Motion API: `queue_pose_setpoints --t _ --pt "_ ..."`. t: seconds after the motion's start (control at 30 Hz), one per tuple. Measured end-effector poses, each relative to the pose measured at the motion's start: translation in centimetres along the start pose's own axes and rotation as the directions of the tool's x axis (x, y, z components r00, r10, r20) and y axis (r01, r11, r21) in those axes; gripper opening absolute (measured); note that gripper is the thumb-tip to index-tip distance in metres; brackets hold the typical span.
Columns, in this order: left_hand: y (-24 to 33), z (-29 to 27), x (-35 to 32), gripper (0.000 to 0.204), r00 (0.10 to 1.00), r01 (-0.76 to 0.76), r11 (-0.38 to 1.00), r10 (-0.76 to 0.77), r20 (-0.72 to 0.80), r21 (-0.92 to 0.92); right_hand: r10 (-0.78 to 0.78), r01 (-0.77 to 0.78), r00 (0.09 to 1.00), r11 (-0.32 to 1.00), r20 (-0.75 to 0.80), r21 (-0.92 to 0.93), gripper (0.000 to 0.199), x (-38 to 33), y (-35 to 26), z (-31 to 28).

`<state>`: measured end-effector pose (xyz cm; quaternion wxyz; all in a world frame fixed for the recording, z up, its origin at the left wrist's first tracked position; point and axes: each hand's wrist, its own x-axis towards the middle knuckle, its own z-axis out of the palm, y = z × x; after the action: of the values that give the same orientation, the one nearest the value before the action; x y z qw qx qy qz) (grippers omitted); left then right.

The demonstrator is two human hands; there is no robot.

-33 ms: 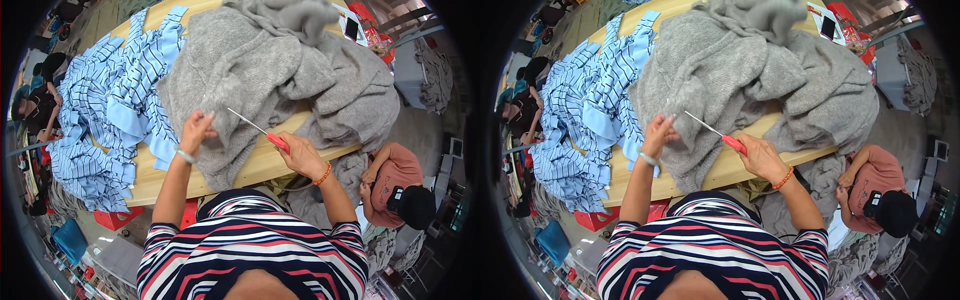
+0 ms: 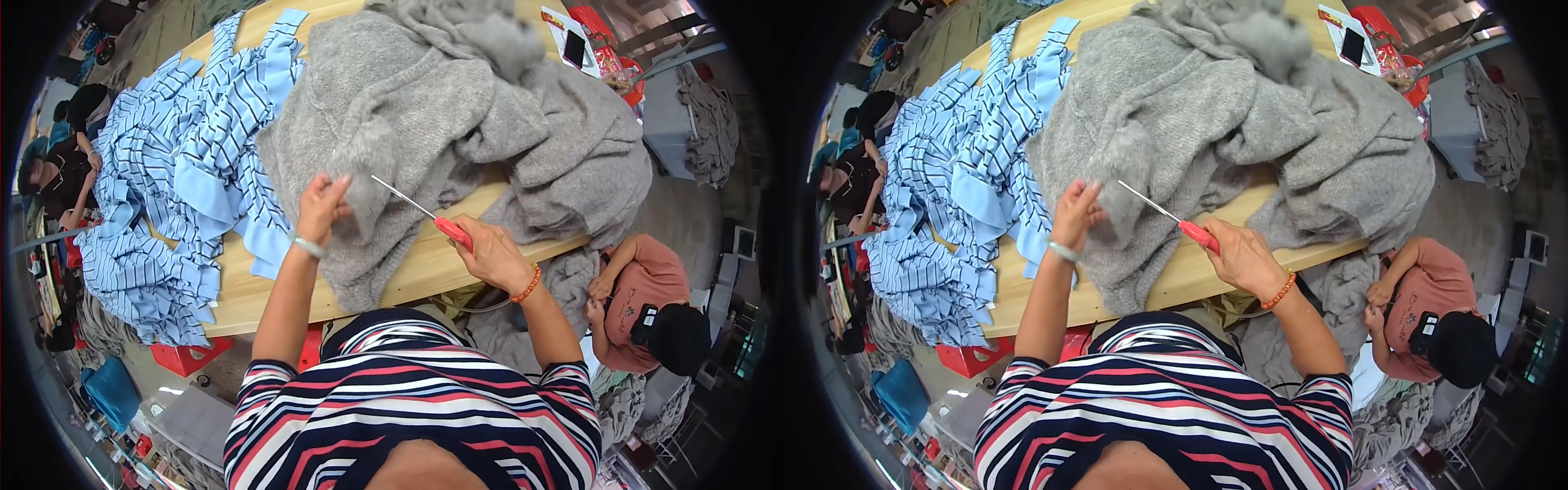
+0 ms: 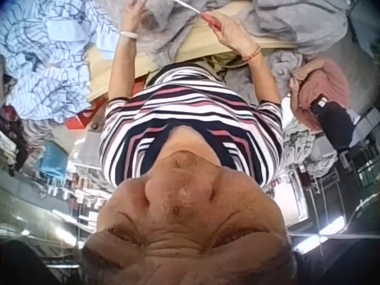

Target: Trimming loose threads from garments using scissors.

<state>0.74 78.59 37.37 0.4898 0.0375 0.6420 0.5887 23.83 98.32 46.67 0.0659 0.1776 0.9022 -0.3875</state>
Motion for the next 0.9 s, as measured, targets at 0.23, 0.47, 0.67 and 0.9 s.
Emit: queue_pose_setpoints --t 0.23,0.47,0.67,0.9 --pt "0.8 2.1 5.2 0.039 0.971 -0.205 0.857 0.118 -0.208 -0.473 -0.009 0.01 1.0 1.0 0.021 -0.025 0.016 -0.2 -1.8 -0.2" --pt "-2.2 3.7 6.0 0.015 0.915 -0.372 0.909 0.325 -0.238 -0.186 0.079 -0.075 0.997 0.984 0.018 -0.162 0.018 0.0 -3.8 -0.3" --pt "-6.9 3.4 5.7 0.027 0.861 -0.469 0.883 0.465 -0.206 0.03 0.124 -0.097 0.988 0.959 0.087 -0.267 0.023 0.4 -4.4 -0.7" --pt "-5.0 3.9 4.9 0.012 0.917 -0.39 0.889 0.351 -0.191 -0.238 0.136 -0.073 0.972 0.95 0.192 -0.304 0.027 0.7 -4.1 -0.5"
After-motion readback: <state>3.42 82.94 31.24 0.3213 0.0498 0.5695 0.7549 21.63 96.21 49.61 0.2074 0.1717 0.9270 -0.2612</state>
